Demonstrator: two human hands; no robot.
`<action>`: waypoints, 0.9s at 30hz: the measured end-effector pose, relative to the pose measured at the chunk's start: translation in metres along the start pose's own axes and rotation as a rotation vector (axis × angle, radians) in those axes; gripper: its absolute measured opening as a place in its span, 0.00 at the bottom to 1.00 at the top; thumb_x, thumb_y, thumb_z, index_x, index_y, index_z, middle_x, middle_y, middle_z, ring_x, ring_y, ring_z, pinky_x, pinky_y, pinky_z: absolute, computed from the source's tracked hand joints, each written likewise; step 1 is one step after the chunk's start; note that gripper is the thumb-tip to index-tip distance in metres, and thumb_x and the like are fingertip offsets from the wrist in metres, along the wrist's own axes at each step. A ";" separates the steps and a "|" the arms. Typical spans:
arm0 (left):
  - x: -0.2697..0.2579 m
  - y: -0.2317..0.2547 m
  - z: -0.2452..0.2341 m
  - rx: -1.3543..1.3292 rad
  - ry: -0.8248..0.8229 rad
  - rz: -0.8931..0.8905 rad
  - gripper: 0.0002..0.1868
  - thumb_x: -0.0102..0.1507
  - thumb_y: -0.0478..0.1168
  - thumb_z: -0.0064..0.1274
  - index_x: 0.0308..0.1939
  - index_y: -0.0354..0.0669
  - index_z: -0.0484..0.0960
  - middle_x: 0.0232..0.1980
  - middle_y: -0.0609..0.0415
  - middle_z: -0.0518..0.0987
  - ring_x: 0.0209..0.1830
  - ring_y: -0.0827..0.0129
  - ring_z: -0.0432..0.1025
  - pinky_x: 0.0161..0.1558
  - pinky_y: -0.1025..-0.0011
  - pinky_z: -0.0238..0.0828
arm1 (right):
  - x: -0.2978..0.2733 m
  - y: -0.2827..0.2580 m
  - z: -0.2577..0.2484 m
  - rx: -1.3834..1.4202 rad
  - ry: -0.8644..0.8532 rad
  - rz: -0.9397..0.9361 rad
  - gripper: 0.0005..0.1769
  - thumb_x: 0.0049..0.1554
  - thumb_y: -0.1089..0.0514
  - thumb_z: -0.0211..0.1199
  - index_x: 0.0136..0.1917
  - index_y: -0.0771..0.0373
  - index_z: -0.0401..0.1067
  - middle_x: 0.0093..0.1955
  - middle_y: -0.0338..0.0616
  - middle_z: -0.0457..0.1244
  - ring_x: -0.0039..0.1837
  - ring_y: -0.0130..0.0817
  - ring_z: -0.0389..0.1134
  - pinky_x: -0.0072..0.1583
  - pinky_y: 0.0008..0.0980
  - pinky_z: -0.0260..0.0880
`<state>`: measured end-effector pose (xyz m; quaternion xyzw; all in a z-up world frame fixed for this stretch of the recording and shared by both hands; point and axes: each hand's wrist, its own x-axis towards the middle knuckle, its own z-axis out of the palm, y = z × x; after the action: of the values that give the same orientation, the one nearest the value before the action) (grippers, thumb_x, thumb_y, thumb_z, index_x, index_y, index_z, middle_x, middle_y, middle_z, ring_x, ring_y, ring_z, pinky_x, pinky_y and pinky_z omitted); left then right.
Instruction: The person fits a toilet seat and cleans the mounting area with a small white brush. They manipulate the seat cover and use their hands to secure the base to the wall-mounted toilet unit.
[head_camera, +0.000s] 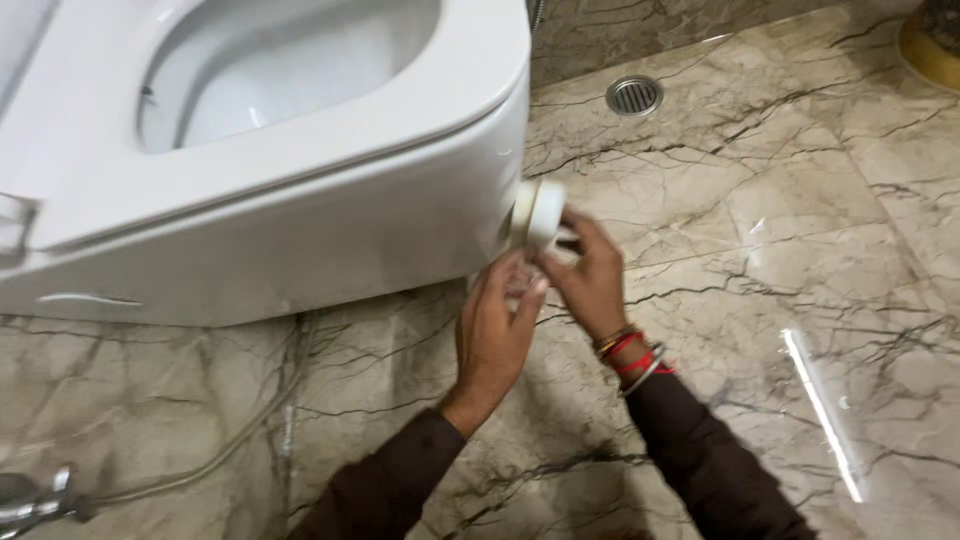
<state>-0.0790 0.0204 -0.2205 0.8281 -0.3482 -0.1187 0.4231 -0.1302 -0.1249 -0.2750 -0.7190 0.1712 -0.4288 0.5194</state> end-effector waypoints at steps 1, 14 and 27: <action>-0.004 -0.016 0.015 -0.238 -0.014 -0.197 0.27 0.68 0.54 0.47 0.66 0.46 0.73 0.57 0.55 0.78 0.52 0.68 0.76 0.47 0.70 0.79 | -0.004 0.010 0.002 -0.025 -0.055 0.070 0.34 0.55 0.61 0.72 0.72 0.66 0.66 0.65 0.55 0.68 0.62 0.40 0.74 0.60 0.37 0.80; 0.048 0.030 0.078 -1.592 -0.095 -0.068 0.34 0.70 0.61 0.41 0.75 0.49 0.63 0.73 0.53 0.68 0.74 0.65 0.62 0.74 0.62 0.60 | 0.061 -0.040 -0.024 -0.289 -0.023 -0.202 0.42 0.64 0.49 0.68 0.83 0.59 0.51 0.67 0.51 0.61 0.57 0.37 0.73 0.51 0.30 0.81; 0.018 -0.032 0.156 -1.901 0.225 -0.191 0.28 0.71 0.56 0.45 0.70 0.45 0.70 0.67 0.56 0.73 0.67 0.67 0.68 0.68 0.64 0.64 | 0.031 -0.004 -0.021 -0.341 -0.382 -0.010 0.36 0.47 0.50 0.77 0.66 0.61 0.71 0.53 0.49 0.69 0.50 0.43 0.73 0.52 0.40 0.76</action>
<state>-0.1276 -0.0754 -0.3399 0.1705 0.0048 -0.3052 0.9369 -0.1300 -0.1574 -0.2560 -0.8650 0.1361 -0.2527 0.4115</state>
